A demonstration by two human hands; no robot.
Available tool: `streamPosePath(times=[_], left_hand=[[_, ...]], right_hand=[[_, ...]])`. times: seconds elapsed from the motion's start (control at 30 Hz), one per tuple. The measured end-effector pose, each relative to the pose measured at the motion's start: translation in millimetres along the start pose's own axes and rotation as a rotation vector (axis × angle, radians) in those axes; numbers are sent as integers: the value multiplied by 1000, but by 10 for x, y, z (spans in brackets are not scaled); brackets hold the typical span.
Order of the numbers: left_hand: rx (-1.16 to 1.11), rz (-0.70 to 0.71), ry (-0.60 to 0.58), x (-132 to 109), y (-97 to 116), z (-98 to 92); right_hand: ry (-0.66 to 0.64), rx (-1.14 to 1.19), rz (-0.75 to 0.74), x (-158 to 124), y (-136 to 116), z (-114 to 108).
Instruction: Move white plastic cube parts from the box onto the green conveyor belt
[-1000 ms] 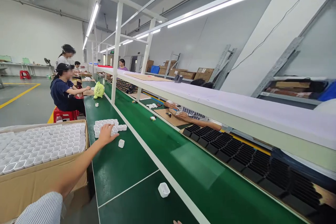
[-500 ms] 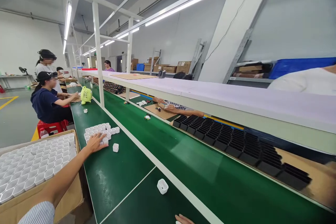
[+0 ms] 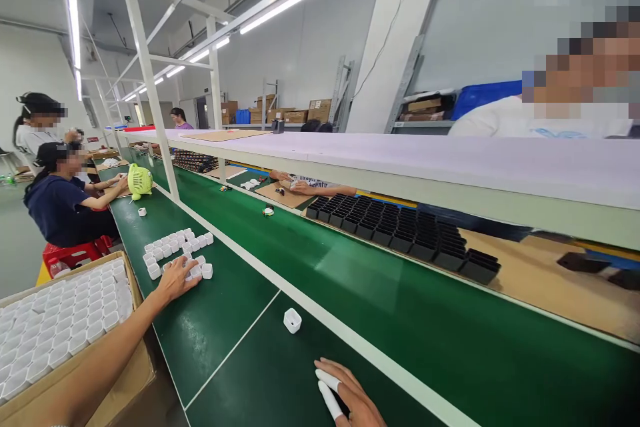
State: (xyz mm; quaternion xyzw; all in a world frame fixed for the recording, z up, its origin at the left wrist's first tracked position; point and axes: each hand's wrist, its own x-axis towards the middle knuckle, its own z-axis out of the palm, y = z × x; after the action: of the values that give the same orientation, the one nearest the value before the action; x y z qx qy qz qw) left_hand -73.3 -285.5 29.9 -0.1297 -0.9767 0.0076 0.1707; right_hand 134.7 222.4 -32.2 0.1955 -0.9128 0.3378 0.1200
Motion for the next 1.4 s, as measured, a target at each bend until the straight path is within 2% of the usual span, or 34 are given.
streamPosePath(times=[0.13, 0.37, 0.5, 0.73, 0.9, 1.0, 1.1, 1.2, 1.27, 1.33, 1.4], left_hand=[[31, 31, 0, -103, 300, -73], [-33, 133, 8, -174, 794, -116], [-66, 138, -1, -268, 1074, -156], [-81, 87, -17, -393, 1362, -210], [-117, 112, 54, -386, 1331, -308], [-147, 50, 92, -308, 1211, -365], [-275, -90, -14, -239, 1090, -326], [-457, -123, -144, -154, 995, -246], [-436, -119, -109, -23, 905, -227], [-300, -148, -33, 189, 762, -243], [-151, -197, -30, 457, 579, -270]], right_hand=[[46, -13, 11, 9, -76, 15], [34, -31, 1, 47, -221, -56], [60, -16, 9, 61, -270, -60], [58, 15, 35, 38, -287, -59], [45, 26, -3, 36, -270, -85], [49, 19, -24, 48, -255, -88], [46, 6, -17, 43, -214, -58], [41, 2, -4, 15, -132, 3], [38, 6, -1, -4, -66, 45], [32, 6, 1, -20, -7, 71], [8, 6, 13, -34, 34, 73]])
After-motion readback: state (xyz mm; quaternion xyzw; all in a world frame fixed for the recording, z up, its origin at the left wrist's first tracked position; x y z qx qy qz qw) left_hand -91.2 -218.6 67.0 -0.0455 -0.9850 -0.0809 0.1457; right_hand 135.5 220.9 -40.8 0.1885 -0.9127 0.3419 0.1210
